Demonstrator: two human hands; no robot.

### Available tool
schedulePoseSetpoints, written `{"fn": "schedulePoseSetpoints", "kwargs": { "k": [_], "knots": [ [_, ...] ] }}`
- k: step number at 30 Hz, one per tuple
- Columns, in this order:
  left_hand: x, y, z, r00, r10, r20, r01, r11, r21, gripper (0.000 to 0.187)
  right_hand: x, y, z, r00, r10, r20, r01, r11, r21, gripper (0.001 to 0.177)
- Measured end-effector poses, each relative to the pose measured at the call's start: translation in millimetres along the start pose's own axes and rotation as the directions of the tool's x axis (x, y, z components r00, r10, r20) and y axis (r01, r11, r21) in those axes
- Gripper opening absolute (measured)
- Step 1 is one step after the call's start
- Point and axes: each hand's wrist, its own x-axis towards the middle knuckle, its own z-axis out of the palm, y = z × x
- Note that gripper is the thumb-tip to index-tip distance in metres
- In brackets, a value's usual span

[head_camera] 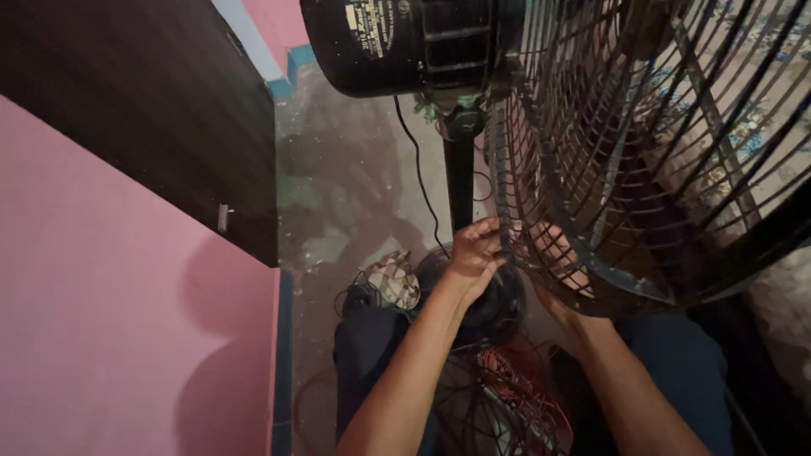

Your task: The person sits on the floor and uses a screwdriver to adjust the fan cage, then aligns and secures the front grille onto the fan. The person handles the fan cage and grille throughout the clip.

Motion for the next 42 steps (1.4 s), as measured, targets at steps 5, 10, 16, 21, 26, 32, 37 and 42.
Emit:
{"fn": "schedulePoseSetpoints", "kwargs": {
  "k": [5,10,16,21,26,32,37,42],
  "knots": [
    [7,-15,-8,0.941,0.261,0.215,-0.283,0.956,0.074,0.014,-2,-4,2,0.999,-0.018,0.038,0.022,0.995,-0.095,0.03],
    [6,-26,-5,0.907,0.405,0.118,-0.419,0.897,0.139,0.024,-5,-13,2,0.995,-0.066,0.073,0.085,0.947,-0.309,0.03],
    [1,-34,12,0.979,0.199,0.037,-0.192,0.969,-0.154,0.021,-9,-19,11,0.951,-0.29,0.11,0.295,0.733,-0.613,0.031],
    [-1,-28,21,0.993,0.102,0.065,-0.074,0.938,-0.339,0.022,-11,-26,18,0.852,-0.451,0.267,0.45,0.37,-0.812,0.031],
    [-9,-21,25,0.997,0.041,0.058,-0.015,0.92,-0.391,0.021,-15,-32,20,0.726,-0.477,0.496,0.49,-0.149,-0.859,0.031],
    [-7,-22,23,0.997,0.069,0.017,-0.055,0.906,-0.419,0.017,-13,-30,21,0.628,-0.373,0.683,0.371,-0.628,-0.684,0.032],
    [-1,-22,20,0.996,0.078,-0.038,-0.086,0.926,-0.368,0.021,-11,-23,17,0.652,-0.37,0.662,0.295,-0.68,-0.671,0.032],
    [-6,-18,22,0.982,0.167,-0.091,-0.181,0.967,-0.178,0.023,-11,-9,13,0.928,-0.368,0.057,0.362,0.856,-0.368,0.03]
  ]
}}
